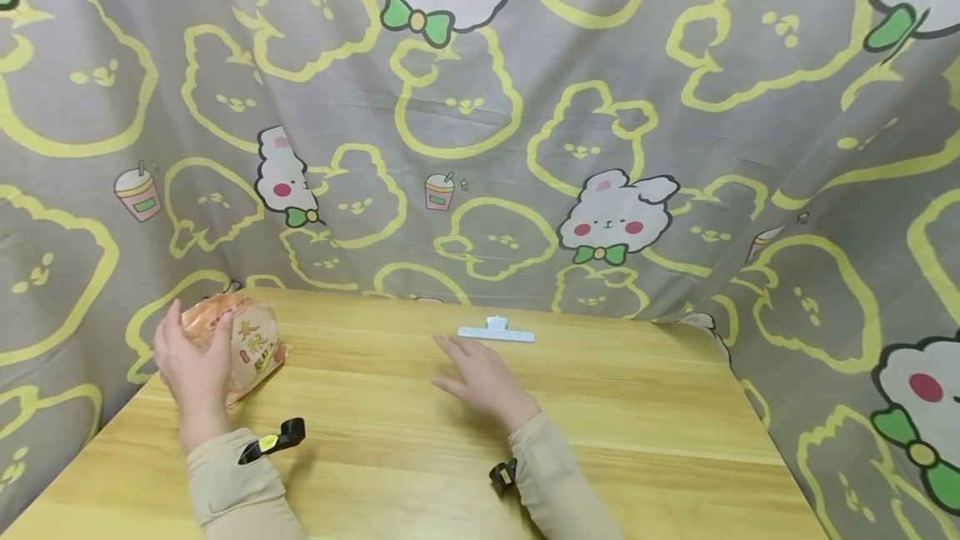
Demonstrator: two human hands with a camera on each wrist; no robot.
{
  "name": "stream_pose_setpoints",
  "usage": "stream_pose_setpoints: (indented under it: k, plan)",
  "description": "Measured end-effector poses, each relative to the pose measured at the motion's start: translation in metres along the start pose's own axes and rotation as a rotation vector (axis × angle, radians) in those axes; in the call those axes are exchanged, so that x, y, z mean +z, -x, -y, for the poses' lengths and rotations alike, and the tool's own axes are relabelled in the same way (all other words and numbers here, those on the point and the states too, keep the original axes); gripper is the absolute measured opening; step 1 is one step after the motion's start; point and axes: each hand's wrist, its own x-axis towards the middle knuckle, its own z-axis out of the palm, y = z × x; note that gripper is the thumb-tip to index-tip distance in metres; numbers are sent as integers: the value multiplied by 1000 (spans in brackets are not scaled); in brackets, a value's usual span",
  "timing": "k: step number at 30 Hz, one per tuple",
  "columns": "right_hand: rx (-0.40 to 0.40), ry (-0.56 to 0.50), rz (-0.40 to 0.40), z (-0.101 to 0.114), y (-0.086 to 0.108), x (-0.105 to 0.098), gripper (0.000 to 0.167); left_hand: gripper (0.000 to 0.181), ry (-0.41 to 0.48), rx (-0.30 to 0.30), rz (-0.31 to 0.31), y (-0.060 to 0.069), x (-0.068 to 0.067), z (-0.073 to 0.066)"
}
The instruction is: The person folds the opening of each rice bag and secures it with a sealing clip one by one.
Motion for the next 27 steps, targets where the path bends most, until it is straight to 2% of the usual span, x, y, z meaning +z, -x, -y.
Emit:
stream_pose_setpoints:
  k: [14, 23, 27]
  plan:
    - [-17, -54, 2, 17, -22, 1, 67, 73, 114, -28, -19, -2, 9, 9]
    - [-45, -55, 13, 28, -37, 10, 68, 75, 167, 48, -87, -1, 17, 16]
    - [-60, -63, 26, 35, -43, 14, 67, 76, 185, 60, -104, 0, 20, 16]
